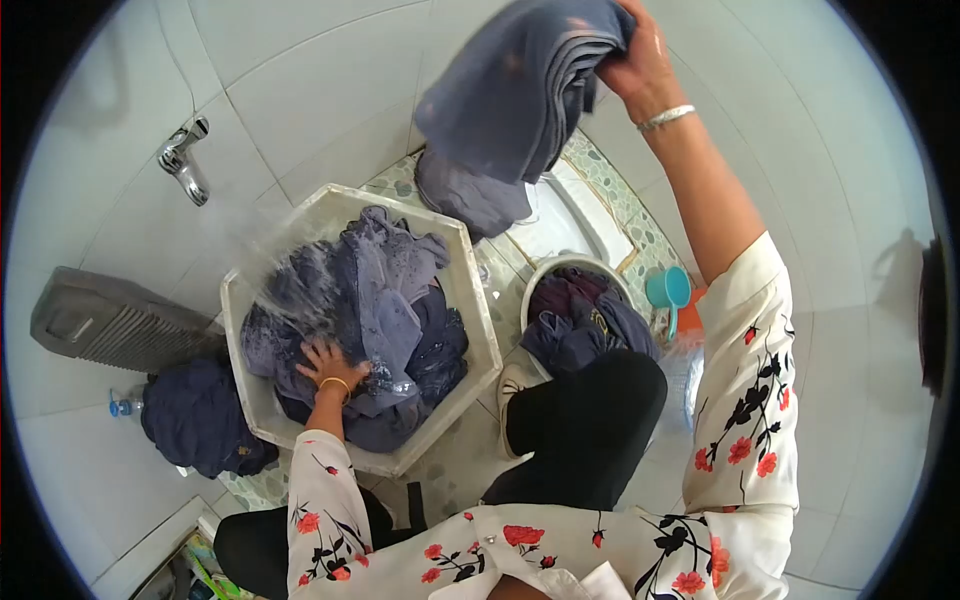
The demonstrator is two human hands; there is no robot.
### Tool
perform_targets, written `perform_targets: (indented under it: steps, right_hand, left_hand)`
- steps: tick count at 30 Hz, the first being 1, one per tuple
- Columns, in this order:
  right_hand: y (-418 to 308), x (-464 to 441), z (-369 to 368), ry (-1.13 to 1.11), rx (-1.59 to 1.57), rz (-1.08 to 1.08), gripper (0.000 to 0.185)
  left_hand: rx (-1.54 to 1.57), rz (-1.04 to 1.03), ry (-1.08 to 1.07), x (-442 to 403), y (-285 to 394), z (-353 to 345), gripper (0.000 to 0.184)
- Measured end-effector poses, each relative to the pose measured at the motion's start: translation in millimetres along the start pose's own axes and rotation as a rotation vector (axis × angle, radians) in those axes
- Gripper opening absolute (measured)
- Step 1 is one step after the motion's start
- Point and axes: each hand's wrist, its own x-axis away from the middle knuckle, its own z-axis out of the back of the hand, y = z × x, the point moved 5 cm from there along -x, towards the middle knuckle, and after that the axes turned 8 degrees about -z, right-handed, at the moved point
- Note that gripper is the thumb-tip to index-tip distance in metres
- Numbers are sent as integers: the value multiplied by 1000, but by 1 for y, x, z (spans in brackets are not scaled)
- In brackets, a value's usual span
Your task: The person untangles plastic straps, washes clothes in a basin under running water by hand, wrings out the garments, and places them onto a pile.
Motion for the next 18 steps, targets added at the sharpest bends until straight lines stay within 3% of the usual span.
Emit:
perform_targets:
  steps: [1,3,5,6,7,9,10,12,13,15,16,17,18]
  right_hand:
    - [-1,12,-21,-78,19,-41,53]
    - [3,60,-75,-165,82,-40,38]
    - [36,77,-96,-288,276,-166,36]
    - [56,90,-111,-381,507,-139,38]
    - [77,102,-122,-472,733,-110,40]
    - [130,117,-124,-686,832,-182,39]
    - [150,116,-113,-652,857,-280,37]
    - [187,107,-79,-566,901,-419,32]
    - [205,98,-57,-509,926,-462,29]
    - [246,81,0,-338,894,-509,24]
    - [264,73,30,-288,952,-509,24]
    - [282,67,58,-234,1009,-508,25]
    - [297,61,79,-217,1183,-498,28]
  left_hand:
    - [17,-9,-66,3,1,7,98]
    - [22,-6,-116,9,-6,19,98]
    - [102,-106,-143,13,-7,19,96]
    - [175,-156,17,5,-15,8,93]
    - [163,-142,14,-8,-22,-13,93]
    - [635,-324,397,-18,-41,-27,89]
    - [622,-293,393,-6,-44,-21,89]
    - [1383,-120,463,9,-39,-10,87]
    - [1378,-99,464,24,-33,6,87]
    - [1751,252,271,44,-23,16,90]
    - [1882,100,230,30,-26,6,101]
    - [1875,106,222,18,-25,-6,101]
    - [1556,173,300,6,-32,-12,109]
